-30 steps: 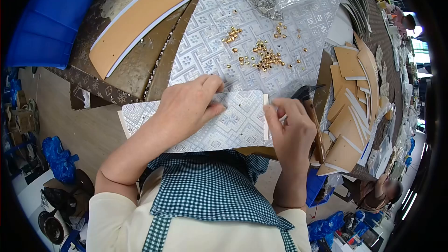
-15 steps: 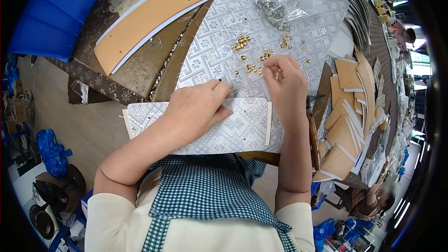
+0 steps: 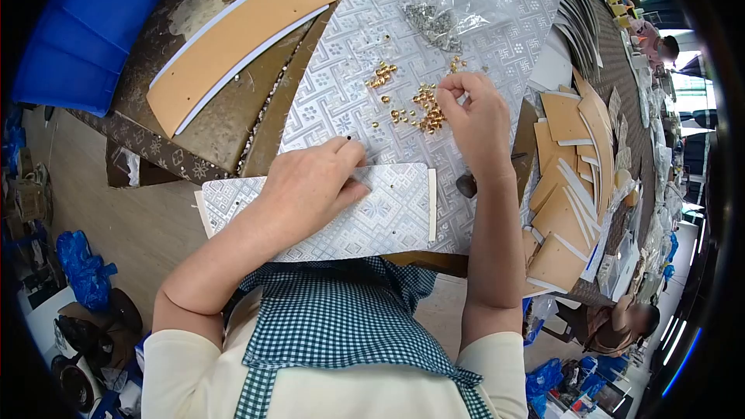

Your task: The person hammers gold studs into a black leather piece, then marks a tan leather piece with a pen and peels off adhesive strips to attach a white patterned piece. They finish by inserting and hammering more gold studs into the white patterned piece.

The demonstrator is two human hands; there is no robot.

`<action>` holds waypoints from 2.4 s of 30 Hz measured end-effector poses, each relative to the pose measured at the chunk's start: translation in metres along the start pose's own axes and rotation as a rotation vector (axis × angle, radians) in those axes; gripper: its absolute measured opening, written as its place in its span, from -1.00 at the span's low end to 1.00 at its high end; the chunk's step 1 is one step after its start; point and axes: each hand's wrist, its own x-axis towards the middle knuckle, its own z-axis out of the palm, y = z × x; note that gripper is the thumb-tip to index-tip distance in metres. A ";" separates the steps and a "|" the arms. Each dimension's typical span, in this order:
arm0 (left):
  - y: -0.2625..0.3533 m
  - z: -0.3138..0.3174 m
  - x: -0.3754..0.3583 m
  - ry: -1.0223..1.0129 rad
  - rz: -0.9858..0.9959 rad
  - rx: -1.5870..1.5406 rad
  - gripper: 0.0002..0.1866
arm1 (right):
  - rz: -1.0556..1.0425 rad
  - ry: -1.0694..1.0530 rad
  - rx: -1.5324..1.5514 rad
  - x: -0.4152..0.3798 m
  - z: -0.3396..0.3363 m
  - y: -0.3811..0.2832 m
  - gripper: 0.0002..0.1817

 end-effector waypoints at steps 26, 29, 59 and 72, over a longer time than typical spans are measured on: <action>-0.002 0.002 0.000 0.022 0.017 0.002 -0.69 | -0.135 -0.095 0.130 -0.071 -0.006 -0.040 -0.88; -0.003 0.004 -0.001 0.041 0.022 0.007 -0.69 | -0.187 -0.096 0.073 -0.088 -0.001 -0.041 -0.89; -0.005 0.006 -0.002 0.069 0.028 0.021 -0.69 | 0.240 -0.011 -0.036 -0.163 -0.093 0.022 -0.72; -0.005 0.007 -0.003 0.036 0.016 0.003 -0.69 | 0.221 -0.375 -0.166 -0.170 -0.055 -0.046 -0.63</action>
